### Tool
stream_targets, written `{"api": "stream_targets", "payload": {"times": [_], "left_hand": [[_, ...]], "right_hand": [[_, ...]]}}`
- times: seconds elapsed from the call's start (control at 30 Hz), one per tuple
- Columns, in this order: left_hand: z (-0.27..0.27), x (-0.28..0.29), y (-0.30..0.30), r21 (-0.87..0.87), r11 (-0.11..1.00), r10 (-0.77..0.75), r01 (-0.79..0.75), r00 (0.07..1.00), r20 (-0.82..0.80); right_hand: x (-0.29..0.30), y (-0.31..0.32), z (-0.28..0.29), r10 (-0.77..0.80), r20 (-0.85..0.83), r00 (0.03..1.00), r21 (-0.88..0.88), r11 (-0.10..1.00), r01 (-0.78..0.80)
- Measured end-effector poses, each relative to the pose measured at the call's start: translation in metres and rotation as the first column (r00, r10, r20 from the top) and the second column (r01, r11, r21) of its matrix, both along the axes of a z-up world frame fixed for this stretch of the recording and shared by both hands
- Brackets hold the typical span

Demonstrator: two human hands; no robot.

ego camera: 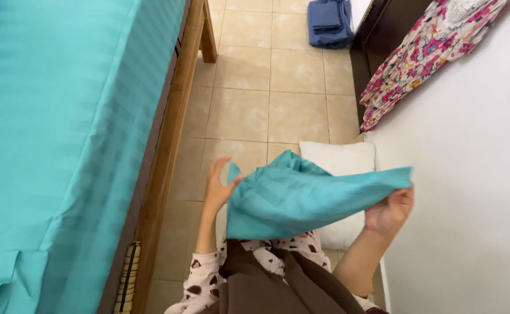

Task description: The person puts a teal pillowcase on a white pillow by hand. They first tie the drawstring of the pillowcase, then insert the pillow into the case, and finally adjust the fabric to fit the pillow.

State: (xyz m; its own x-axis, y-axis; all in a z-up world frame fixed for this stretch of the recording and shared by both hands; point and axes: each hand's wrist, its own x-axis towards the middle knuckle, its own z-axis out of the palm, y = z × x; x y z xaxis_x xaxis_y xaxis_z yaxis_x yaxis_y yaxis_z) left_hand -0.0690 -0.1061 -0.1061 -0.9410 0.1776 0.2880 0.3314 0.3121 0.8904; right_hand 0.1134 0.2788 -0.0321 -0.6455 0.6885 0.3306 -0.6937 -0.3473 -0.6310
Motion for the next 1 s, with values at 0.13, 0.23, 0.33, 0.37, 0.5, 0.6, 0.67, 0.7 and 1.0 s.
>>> {"api": "stream_targets", "payload": {"times": [0.13, 0.23, 0.33, 0.37, 0.5, 0.6, 0.67, 0.7, 1.0], "left_hand": [[0.061, 0.034, 0.037, 0.029, 0.884, -0.467, 0.467, 0.883, 0.043], [0.077, 0.045, 0.056, 0.067, 0.768, -0.634, 0.637, 0.771, -0.055], [0.043, 0.044, 0.068, 0.060, 0.656, -0.734, 0.752, 0.655, -0.181], [0.031, 0.046, 0.069, 0.121, 0.660, -0.733, 0.742, 0.670, -0.113], [0.028, 0.048, 0.065, 0.226, 0.779, -0.620, 0.585, 0.772, 0.139], [0.066, 0.045, 0.054, -0.055, 0.838, -0.523, 0.543, 0.827, 0.205], [0.053, 0.041, 0.043, -0.171, 0.811, -0.528, 0.560, 0.826, 0.198], [0.046, 0.040, 0.039, -0.275, 0.771, -0.541, 0.575, 0.818, 0.195], [0.038, 0.014, -0.014, -0.330, 0.918, -0.220, 0.220, 0.975, 0.035]], "right_hand": [[-0.029, -0.042, -0.027, 0.270, 0.058, 0.961, -0.144, 0.955, -0.260], [-0.036, -0.061, -0.023, 0.616, -0.019, 0.788, -0.029, 0.787, -0.616], [-0.047, -0.070, 0.003, 0.746, 0.221, 0.628, 0.188, 0.600, -0.778], [-0.049, -0.076, 0.015, 0.581, 0.431, 0.691, 0.323, 0.616, -0.719], [-0.058, -0.080, 0.019, 0.114, 0.611, 0.783, 0.467, 0.747, -0.473], [-0.056, -0.046, -0.021, 0.056, 0.340, 0.939, 0.271, 0.950, -0.155], [-0.054, -0.042, -0.001, -0.011, 0.251, 0.968, 0.187, 0.982, -0.037], [-0.051, -0.038, 0.009, -0.096, 0.173, 0.980, 0.097, 0.992, 0.080], [-0.021, 0.024, -0.027, -0.124, 0.183, 0.975, 0.274, 0.959, 0.071]]}}
